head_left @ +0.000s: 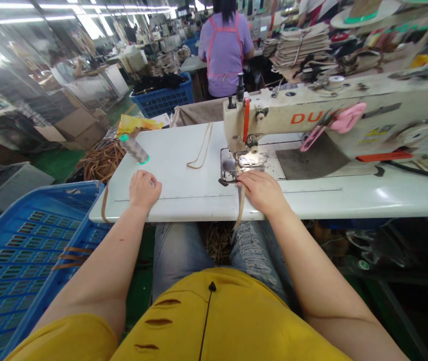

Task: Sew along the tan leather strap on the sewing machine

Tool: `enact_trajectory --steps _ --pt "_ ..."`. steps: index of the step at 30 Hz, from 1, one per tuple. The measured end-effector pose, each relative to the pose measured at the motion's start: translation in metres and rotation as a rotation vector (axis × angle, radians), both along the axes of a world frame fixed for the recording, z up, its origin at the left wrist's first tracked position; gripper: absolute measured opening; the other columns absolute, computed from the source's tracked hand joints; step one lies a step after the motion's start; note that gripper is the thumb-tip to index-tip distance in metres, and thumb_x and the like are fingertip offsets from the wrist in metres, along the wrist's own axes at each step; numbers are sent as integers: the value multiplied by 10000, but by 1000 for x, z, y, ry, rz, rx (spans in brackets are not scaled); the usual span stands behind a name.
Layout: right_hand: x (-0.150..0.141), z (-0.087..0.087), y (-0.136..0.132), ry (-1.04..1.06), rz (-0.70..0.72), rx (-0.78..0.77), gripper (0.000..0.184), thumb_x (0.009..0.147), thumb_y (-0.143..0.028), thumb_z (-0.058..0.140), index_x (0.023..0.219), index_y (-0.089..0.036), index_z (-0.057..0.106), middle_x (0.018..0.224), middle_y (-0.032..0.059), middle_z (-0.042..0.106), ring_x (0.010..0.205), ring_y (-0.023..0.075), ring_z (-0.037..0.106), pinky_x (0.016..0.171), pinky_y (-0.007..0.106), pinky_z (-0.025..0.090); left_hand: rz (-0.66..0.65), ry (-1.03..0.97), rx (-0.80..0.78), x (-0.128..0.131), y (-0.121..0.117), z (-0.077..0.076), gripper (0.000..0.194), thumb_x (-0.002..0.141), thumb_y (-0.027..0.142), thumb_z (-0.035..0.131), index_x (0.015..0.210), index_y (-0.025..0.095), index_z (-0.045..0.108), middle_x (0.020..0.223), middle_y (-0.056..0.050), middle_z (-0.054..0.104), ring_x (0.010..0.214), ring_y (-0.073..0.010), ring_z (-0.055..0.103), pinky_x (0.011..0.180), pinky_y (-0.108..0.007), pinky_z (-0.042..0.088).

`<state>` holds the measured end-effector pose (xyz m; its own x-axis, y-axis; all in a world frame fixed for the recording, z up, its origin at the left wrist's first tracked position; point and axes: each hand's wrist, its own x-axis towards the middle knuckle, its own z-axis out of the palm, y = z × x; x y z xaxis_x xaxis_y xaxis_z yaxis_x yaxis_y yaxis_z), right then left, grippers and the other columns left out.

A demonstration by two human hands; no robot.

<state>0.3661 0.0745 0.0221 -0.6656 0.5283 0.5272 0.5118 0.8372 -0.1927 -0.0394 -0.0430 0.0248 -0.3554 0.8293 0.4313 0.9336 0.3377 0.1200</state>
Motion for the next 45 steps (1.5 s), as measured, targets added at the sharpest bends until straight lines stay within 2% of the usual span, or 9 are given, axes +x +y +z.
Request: enact_trajectory --steps 13,20,45 --pt "0 2 -2 -24 -6 19 296 1107 -336 522 1193 -154 739 1192 123 783 1155 296 686 986 423 514 11 51 -14 -1 3 0 48 798 226 574 759 231 544 1016 -146 616 1102 -356 601 1049 -495 489" --pt "-1 1 -1 21 -8 -16 287 1094 -318 536 1169 -149 755 1165 138 784 1135 302 687 973 443 523 18 73 -55 1 5 2 108 792 219 579 735 254 493 984 -132 608 1068 -352 601 1047 -492 493" --pt "-1 0 -1 -7 -12 4 292 1106 -335 514 1152 -161 744 1149 122 785 1129 291 683 986 416 505 41 38 -107 2 5 5 111 815 219 564 755 260 480 990 -122 605 1094 -347 595 1044 -477 486"
